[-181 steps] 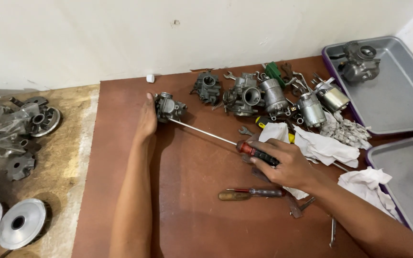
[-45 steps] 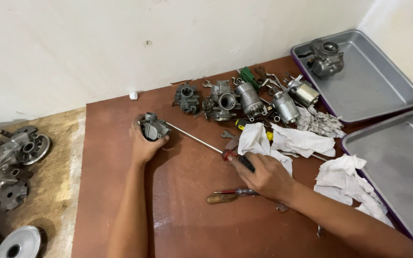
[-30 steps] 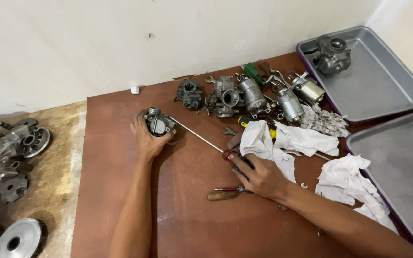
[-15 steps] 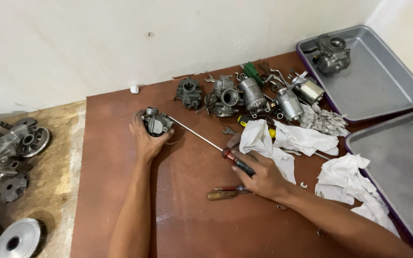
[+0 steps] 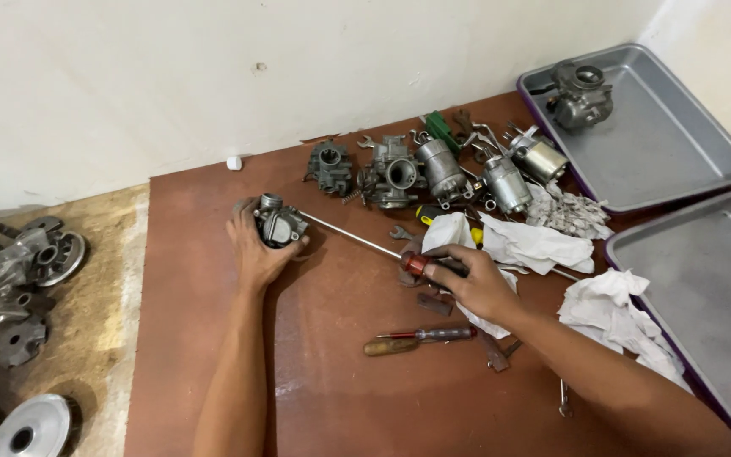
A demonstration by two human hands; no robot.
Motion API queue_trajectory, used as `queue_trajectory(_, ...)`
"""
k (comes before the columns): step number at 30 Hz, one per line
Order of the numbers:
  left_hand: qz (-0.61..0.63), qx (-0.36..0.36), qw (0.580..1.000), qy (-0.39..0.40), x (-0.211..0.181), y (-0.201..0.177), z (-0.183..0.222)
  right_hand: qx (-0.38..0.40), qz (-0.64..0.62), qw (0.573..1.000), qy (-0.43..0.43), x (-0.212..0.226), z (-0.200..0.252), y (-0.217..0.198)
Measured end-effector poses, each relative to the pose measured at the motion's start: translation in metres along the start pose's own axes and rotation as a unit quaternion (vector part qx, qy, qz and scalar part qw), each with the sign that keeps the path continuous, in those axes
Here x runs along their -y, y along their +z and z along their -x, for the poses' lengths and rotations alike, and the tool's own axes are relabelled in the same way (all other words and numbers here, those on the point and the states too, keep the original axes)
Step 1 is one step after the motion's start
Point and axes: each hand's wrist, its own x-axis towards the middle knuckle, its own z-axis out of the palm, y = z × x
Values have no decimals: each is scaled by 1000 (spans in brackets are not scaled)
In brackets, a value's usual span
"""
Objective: The recorder is disassembling and assembling motorcycle carburetor components on a workbench.
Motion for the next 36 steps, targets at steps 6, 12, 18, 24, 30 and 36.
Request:
queue_trajectory(6, -37, -22, 998, 39, -3, -2, 3, -22, 182, 967, -176, 15, 14, 6)
queue_trajectory(12, -33, -11, 999, 13, -16, -6, 0, -33, 270, 959, -80, 2, 20, 15)
queue_trajectory(18, -48, -26, 998, 25, -11, -3, 1, -59, 474, 824, -304, -12, 19, 17)
queue_trajectory(24, 3, -45, 999, 5, -8, -1, 1, -67, 501, 751, -425, -31, 12, 23)
queue_trajectory(30, 24, -11, 1000, -1, -8, 0, 0, -84, 410, 813, -406, -17, 22, 27)
queue_trajectory(36, -2, -51, 998, 46, -12, -3, 0, -56, 371, 864, -336, -12, 21, 30)
